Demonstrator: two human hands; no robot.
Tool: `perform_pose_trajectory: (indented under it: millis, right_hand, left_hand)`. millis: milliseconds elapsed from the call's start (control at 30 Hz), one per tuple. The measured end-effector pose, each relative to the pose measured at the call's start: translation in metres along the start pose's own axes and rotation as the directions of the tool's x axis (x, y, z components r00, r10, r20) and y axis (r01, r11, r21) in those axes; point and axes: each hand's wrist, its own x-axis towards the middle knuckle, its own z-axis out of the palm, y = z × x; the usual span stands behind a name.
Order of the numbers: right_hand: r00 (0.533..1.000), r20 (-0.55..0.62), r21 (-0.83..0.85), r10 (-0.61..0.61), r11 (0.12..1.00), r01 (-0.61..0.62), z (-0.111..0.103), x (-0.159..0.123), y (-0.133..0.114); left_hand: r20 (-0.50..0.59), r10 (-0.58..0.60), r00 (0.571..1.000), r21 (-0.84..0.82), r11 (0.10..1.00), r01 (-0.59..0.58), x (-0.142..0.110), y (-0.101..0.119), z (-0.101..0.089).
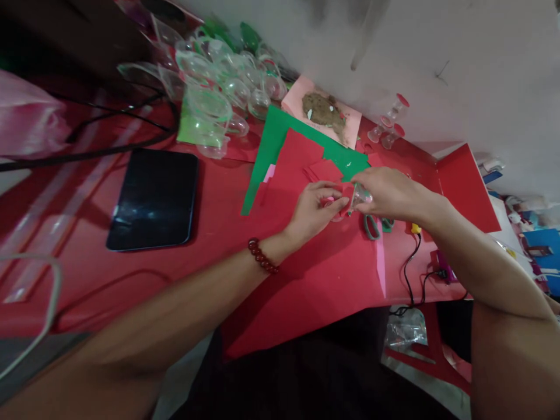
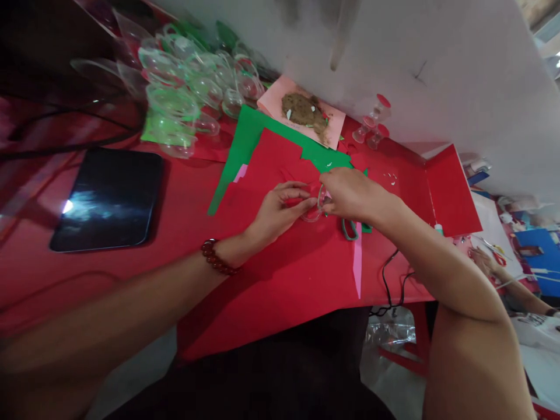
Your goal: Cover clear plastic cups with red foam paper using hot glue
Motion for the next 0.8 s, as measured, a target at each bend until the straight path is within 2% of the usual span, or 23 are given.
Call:
perform_pose_trajectory:
  millis: [300, 367, 467, 567, 633, 700, 800]
  right_hand:
    - [0.999, 0.026, 0.044, -0.044, 0.998, 0.042, -0.002, 0.022, -0.009]
    - [0.999, 0.019, 0.067, -0.043, 0.997, 0.041, -0.001, 0.022, -0.004]
    - [0.996, -0.052, 0.139, -0.068, 0.987, 0.074, 0.004, 0.014, 0.010]
    - [0.993, -0.118, 0.289, -0.025, 0.956, 0.058, 0.017, -0.002, 0.029]
    - [0.989, -0.144, 0.445, 0.020, 0.894, 0.046, 0.030, -0.013, 0.042]
    - [0.983, -0.166, 0.608, 0.074, 0.793, 0.043, 0.045, -0.021, 0.054]
    - [0.968, -0.195, 0.790, 0.158, 0.611, 0.060, 0.067, -0.012, 0.074]
  left_hand:
    - [-0.022, 0.074, 0.997, 0.013, 0.997, -0.074, 0.001, -0.006, 0.003]
    - [-0.027, 0.078, 0.997, 0.010, 0.997, -0.078, 0.001, -0.007, 0.003]
    - [-0.028, 0.062, 0.998, -0.002, 0.998, -0.062, 0.001, -0.007, 0.003]
    - [-0.016, 0.029, 0.999, -0.023, 0.999, -0.029, 0.001, -0.006, 0.001]
    - [-0.008, 0.008, 1.000, -0.023, 1.000, -0.008, 0.001, -0.003, 0.000]
    - [-0.001, 0.000, 1.000, -0.008, 1.000, 0.000, 0.000, 0.000, -0.002]
    - [0.017, 0.004, 1.000, 0.010, 1.000, -0.004, -0.001, 0.003, -0.002]
